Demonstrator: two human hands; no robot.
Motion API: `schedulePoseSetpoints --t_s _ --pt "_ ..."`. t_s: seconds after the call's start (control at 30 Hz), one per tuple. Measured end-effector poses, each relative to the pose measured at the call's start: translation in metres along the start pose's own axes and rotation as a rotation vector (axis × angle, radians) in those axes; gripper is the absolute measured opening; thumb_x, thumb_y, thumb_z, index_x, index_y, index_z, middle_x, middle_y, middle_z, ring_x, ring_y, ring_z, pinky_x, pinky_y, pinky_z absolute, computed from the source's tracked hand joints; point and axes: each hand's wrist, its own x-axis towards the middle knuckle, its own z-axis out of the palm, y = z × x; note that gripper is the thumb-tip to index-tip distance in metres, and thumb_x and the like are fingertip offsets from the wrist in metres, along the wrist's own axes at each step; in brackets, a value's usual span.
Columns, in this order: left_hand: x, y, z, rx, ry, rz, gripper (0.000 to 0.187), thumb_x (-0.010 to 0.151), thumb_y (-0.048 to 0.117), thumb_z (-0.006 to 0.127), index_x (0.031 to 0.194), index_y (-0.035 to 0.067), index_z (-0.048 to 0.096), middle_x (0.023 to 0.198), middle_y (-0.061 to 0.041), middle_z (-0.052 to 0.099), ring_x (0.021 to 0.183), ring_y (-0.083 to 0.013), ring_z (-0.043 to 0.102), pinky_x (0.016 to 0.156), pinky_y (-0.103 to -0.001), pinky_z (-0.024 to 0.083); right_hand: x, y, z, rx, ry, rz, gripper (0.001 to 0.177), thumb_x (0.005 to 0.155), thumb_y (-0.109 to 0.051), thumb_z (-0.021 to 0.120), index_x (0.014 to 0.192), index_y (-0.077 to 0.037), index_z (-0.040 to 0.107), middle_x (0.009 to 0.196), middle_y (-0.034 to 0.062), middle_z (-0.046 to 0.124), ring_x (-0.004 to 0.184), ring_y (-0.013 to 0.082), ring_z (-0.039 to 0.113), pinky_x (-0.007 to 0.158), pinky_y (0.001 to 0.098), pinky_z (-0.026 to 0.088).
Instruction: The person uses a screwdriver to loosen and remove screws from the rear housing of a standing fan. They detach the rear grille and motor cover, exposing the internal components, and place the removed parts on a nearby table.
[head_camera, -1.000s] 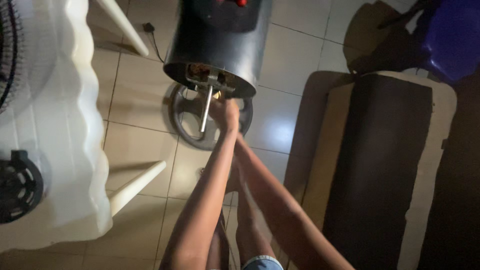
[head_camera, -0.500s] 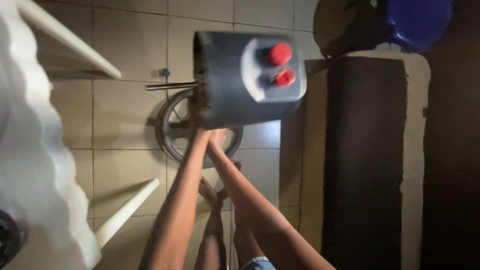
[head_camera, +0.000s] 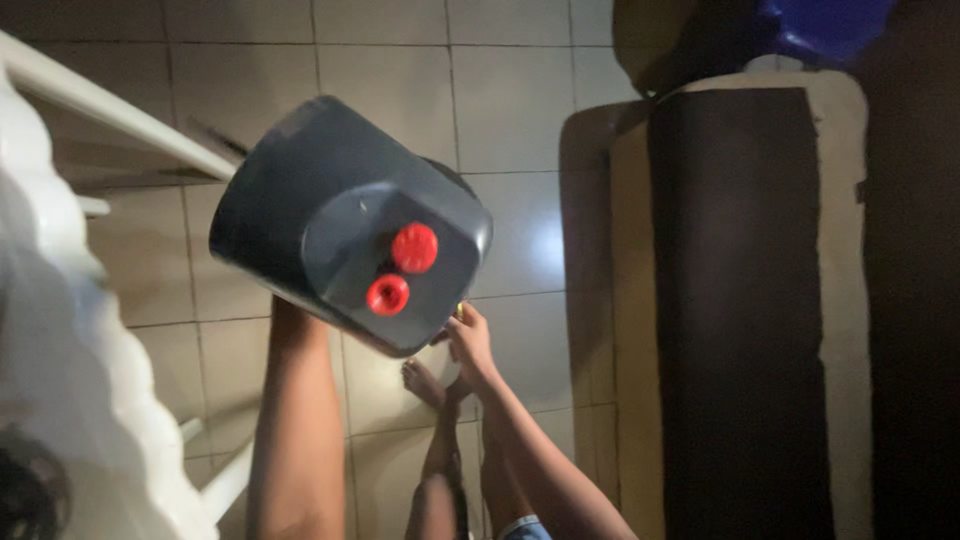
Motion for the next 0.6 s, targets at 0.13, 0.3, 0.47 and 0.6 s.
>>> schedulePoseSetpoints --t_s 0.13,0.3,0.47,0.6 --pt "-0.005 0.003 -0.003 0.038 0.007 -0.009 0.030 0.098 0.021 0.065 0.121 0.002 0.059 0.114 -0.011 0.060 0.104 -0.0259 0.059 0.093 -0.044 0.047 -0.019 0.007 -0.022 0.096 -0.113 0.039 0.017 0.097 -0.015 0.064 0.109 -0.003 0.065 0.092 0.0078 0.072 0.069 0.0142 0.071 0.047 0.0269 0.044" --pt "0.001 -0.013 0.013 0.037 -0.011 -0.020 0.030 0.100 0.022 0.064 0.122 0.002 0.058 0.113 -0.010 0.061 0.104 -0.0251 0.060 0.093 -0.043 0.047 -0.035 0.006 -0.057 0.208 -0.095 0.137 0.017 0.095 -0.016 0.063 0.110 -0.008 0.065 0.086 0.0096 0.073 0.063 0.0202 0.072 0.047 0.0286 0.051" --pt "0.010 -0.029 0.037 0.029 -0.056 -0.032 0.030 0.102 0.023 0.064 0.123 0.003 0.058 0.113 -0.009 0.061 0.104 -0.0242 0.060 0.093 -0.043 0.048 -0.054 -0.058 -0.065 0.133 -0.045 0.125 0.017 0.097 -0.021 0.062 0.110 -0.010 0.066 0.087 0.0041 0.074 0.064 0.0119 0.069 0.041 0.0217 0.034" --pt "0.019 -0.031 0.046 0.026 -0.069 -0.030 0.030 0.103 0.024 0.063 0.124 0.003 0.058 0.113 -0.009 0.062 0.104 -0.0236 0.061 0.093 -0.042 0.048 -0.070 -0.107 -0.058 0.184 -0.007 0.082 0.014 0.098 -0.019 0.065 0.108 -0.010 0.066 0.081 0.0013 0.071 0.059 0.0077 0.063 0.040 0.0206 0.029"
